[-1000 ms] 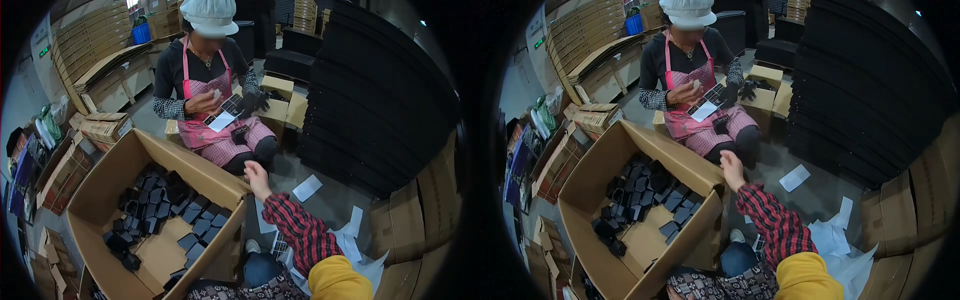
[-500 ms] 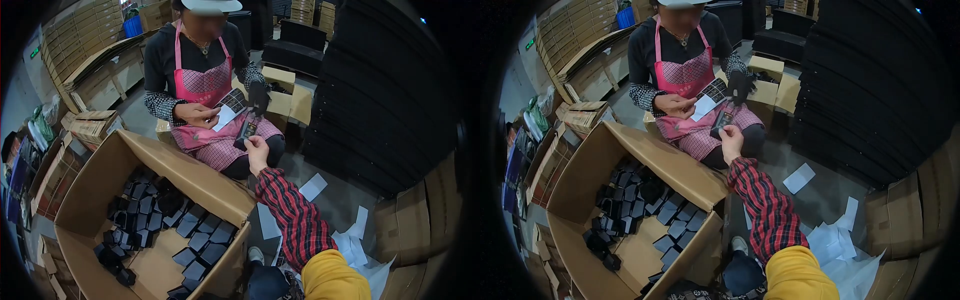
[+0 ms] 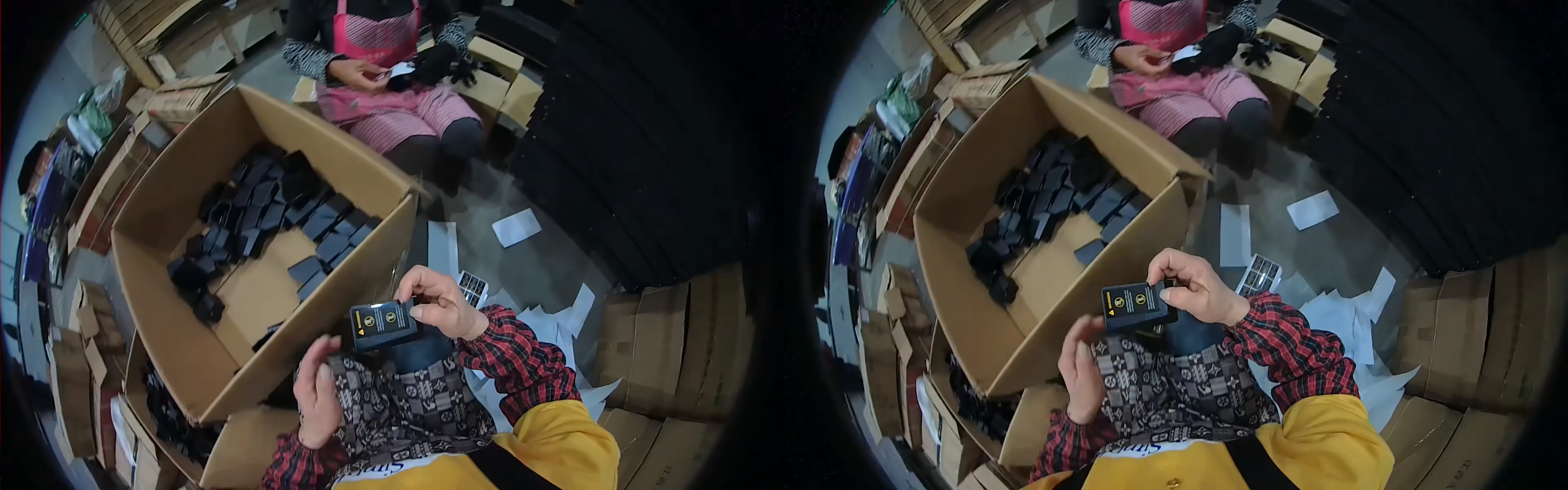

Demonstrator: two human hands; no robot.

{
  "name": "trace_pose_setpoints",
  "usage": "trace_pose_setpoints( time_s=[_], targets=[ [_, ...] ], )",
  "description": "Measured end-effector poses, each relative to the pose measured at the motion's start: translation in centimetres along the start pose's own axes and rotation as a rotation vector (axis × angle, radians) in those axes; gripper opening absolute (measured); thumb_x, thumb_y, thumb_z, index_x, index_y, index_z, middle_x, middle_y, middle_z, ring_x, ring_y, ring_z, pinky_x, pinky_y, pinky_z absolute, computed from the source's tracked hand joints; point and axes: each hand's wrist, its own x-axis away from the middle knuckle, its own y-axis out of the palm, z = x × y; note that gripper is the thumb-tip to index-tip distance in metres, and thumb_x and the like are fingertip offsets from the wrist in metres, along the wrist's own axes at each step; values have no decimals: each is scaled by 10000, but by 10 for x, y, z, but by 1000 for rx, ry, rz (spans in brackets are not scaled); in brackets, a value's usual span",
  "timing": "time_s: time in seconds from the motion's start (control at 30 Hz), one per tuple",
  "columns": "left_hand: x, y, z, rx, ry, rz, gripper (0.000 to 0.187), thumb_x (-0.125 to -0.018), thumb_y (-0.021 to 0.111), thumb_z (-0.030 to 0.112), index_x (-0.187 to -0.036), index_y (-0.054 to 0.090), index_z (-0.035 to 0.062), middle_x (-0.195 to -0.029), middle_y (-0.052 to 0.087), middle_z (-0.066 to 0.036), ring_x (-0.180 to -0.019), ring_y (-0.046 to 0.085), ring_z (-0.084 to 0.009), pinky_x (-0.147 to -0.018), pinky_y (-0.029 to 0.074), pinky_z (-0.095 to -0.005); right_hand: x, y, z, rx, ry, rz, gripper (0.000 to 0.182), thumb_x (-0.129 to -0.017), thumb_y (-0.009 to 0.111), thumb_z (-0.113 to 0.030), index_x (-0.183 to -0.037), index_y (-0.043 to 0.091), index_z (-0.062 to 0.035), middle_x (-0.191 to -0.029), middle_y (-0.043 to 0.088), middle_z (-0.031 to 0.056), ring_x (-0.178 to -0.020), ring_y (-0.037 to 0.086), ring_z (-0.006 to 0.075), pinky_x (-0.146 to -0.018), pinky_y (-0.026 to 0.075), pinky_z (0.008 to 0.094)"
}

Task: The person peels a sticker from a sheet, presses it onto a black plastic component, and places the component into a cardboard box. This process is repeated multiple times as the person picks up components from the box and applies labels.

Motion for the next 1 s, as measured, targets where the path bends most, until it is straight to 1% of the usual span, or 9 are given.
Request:
trace_pose_setpoints(
  time_s=[0.07, 0.13, 0.23, 0.3, 0.37, 0.5, 0.57, 0.8, 1.0],
  targets=[
    [-4, 1, 17, 306, -83, -8, 302, -862, 397, 91, -1123, 455, -48, -1059, 540, -121, -976, 505, -174, -878, 360, -283, 8, 24, 6, -30, 49, -56, 195, -719, 484, -55, -907, 449, -14, -822, 484, 10, -747, 457, 74, -692, 378, 211],
    [1, -4, 29, 544, -197, -84, 287, -874, 415, 120, -1088, 484, -59, -1025, 560, -107, -947, 522, -160, -866, 380, -288, 13, 47, 9, 121, -91, -39, 200, -720, 488, -48, -912, 448, -11, -836, 493, 30, -746, 471, 83, -703, 387, 213],
    [16, -22, 25, 605, -229, -57, 273, -871, 419, 118, -1065, 505, -53, -991, 578, -102, -925, 536, -156, -862, 385, -288, 25, 70, 16, 167, -76, -37, 253, -751, 529, -63, -985, 454, -4, -864, 519, 51, -837, 536, 122, -748, 411, 230],
    [24, -32, 24, 575, -249, -23, 256, -863, 425, 112, -1034, 526, -49, -948, 595, -97, -873, 559, -149, -803, 424, -277, 34, 81, 19, 215, -30, -38, 328, -772, 578, -93, -1058, 445, -5, -901, 552, 61, -935, 555, 159, -777, 423, 241],
    [27, -45, 17, 545, -295, -25, 251, -857, 424, 110, -1016, 536, -49, -909, 604, -94, -825, 570, -136, -740, 447, -255, 42, 92, 25, 208, 0, -53, 334, -769, 587, -91, -1058, 443, -4, -918, 560, 64, -928, 556, 154, -774, 423, 235],
    [32, -63, 2, 411, -325, -71, 256, -857, 432, 129, -1002, 545, -50, -883, 605, -79, -787, 564, -118, -715, 440, -227, 55, 109, 37, 83, 103, -29, 345, -773, 586, -47, -1068, 412, 4, -976, 540, 64, -941, 522, 113, -803, 397, 217],
    [32, -63, -1, 378, -318, -129, 258, -876, 431, 141, -1021, 548, -37, -868, 595, -17, -774, 519, -56, -706, 404, -188, 60, 111, 43, 43, 129, -17, 341, -779, 576, -37, -1072, 406, 2, -982, 541, 62, -947, 514, 106, -804, 395, 214],
    [34, -57, 1, 350, -310, -181, 271, -881, 417, 150, -1013, 552, -44, -896, 596, -39, -832, 530, -78, -770, 404, -210, 75, 113, 62, -84, 190, 23, 322, -789, 560, -19, -1069, 401, -6, -985, 536, 57, -930, 507, 84, -799, 397, 202],
    [36, -56, 1, 381, -336, -194, 281, -884, 409, 155, -1018, 551, -47, -913, 594, -46, -853, 533, -89, -793, 400, -220, 80, 116, 62, -146, 185, 45, 321, -781, 582, -47, -1062, 431, -11, -989, 507, 34, -949, 506, 102, -793, 412, 219]
  ],
)
